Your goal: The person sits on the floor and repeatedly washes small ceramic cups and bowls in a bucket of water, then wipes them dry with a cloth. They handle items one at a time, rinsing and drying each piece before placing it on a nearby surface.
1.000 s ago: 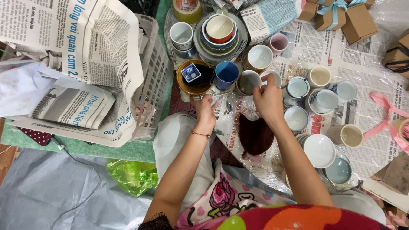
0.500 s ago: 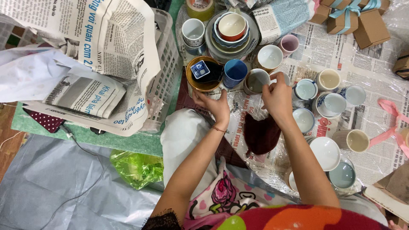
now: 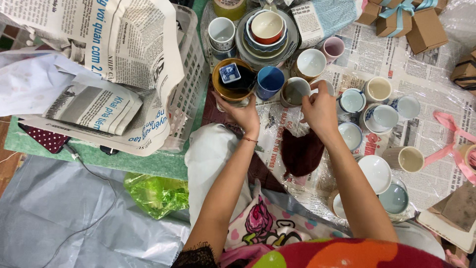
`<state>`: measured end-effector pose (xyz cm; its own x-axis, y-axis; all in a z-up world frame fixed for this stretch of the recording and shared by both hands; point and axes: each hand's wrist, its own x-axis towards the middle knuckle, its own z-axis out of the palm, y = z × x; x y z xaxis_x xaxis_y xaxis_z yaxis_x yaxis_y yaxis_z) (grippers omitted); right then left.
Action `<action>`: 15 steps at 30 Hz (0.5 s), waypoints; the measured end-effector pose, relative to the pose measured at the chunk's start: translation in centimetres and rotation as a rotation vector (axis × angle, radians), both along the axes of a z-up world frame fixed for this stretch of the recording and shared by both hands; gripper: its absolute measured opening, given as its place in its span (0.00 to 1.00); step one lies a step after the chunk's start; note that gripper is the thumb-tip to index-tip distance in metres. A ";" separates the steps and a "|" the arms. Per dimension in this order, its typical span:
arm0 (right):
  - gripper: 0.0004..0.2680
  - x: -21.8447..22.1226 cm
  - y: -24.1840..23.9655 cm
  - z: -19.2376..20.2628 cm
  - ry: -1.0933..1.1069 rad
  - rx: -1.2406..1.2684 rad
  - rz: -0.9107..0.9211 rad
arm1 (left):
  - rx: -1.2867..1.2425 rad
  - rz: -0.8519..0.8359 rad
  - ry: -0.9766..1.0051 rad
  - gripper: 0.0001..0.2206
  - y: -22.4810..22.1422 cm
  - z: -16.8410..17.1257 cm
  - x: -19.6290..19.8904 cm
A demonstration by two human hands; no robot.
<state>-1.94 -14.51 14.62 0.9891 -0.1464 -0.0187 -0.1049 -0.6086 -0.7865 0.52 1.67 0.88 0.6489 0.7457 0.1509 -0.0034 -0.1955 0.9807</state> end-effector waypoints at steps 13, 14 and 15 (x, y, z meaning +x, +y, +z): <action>0.09 0.2 0.3 -0.1 0.039 0.040 -0.047 | -0.075 -0.063 0.271 0.55 1.2 -0.1 0.8; 0.09 0.4 0.3 -0.1 0.047 0.055 -0.055 | -0.112 -0.044 0.258 0.57 1.0 0.1 0.5; 0.09 0.5 0.4 -0.1 0.052 0.071 -0.059 | -0.148 -0.024 0.245 0.58 0.9 0.3 0.2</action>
<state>-1.43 -14.13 14.53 0.9761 -0.2013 -0.0819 -0.1809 -0.5433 -0.8199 0.73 2.53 1.22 0.6703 0.7320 -0.1219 0.2340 -0.0525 0.9708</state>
